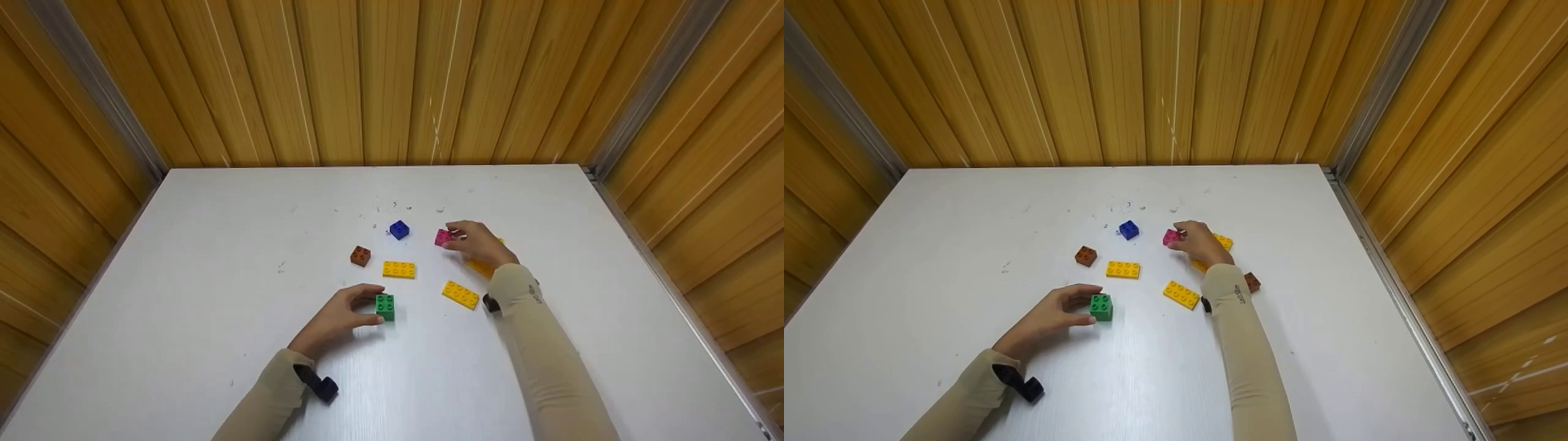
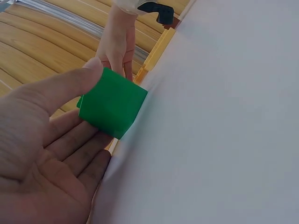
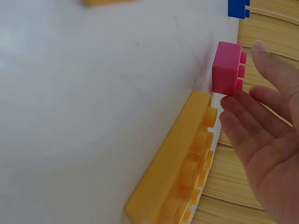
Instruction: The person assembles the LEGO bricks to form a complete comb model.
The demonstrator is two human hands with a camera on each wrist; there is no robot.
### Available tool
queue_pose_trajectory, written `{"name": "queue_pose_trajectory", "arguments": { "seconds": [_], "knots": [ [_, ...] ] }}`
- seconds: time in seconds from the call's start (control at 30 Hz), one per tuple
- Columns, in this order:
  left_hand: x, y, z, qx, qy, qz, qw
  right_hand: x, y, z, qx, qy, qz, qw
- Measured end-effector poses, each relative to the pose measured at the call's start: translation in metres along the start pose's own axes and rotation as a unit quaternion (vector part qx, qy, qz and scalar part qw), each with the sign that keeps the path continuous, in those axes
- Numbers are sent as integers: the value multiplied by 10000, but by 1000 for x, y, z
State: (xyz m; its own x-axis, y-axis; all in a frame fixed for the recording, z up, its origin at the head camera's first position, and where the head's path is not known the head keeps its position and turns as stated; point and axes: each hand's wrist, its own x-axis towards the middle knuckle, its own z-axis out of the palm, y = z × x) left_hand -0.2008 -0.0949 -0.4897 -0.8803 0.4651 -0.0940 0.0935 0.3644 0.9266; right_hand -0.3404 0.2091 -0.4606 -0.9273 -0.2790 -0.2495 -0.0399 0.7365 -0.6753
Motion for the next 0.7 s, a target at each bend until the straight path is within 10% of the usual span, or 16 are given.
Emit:
{"name": "queue_pose_trajectory", "arguments": {
  "seconds": [0.2, 0.7],
  "knots": [
    [10, -22, 3, -6, 215, 100, 9997, 5, -2, 4, -61, 54, 96, 9999],
    [11, -23, 6, -110, 409, 59, 9991, 6, -1, 12, 7, 314, 175, 9994]
  ]
}}
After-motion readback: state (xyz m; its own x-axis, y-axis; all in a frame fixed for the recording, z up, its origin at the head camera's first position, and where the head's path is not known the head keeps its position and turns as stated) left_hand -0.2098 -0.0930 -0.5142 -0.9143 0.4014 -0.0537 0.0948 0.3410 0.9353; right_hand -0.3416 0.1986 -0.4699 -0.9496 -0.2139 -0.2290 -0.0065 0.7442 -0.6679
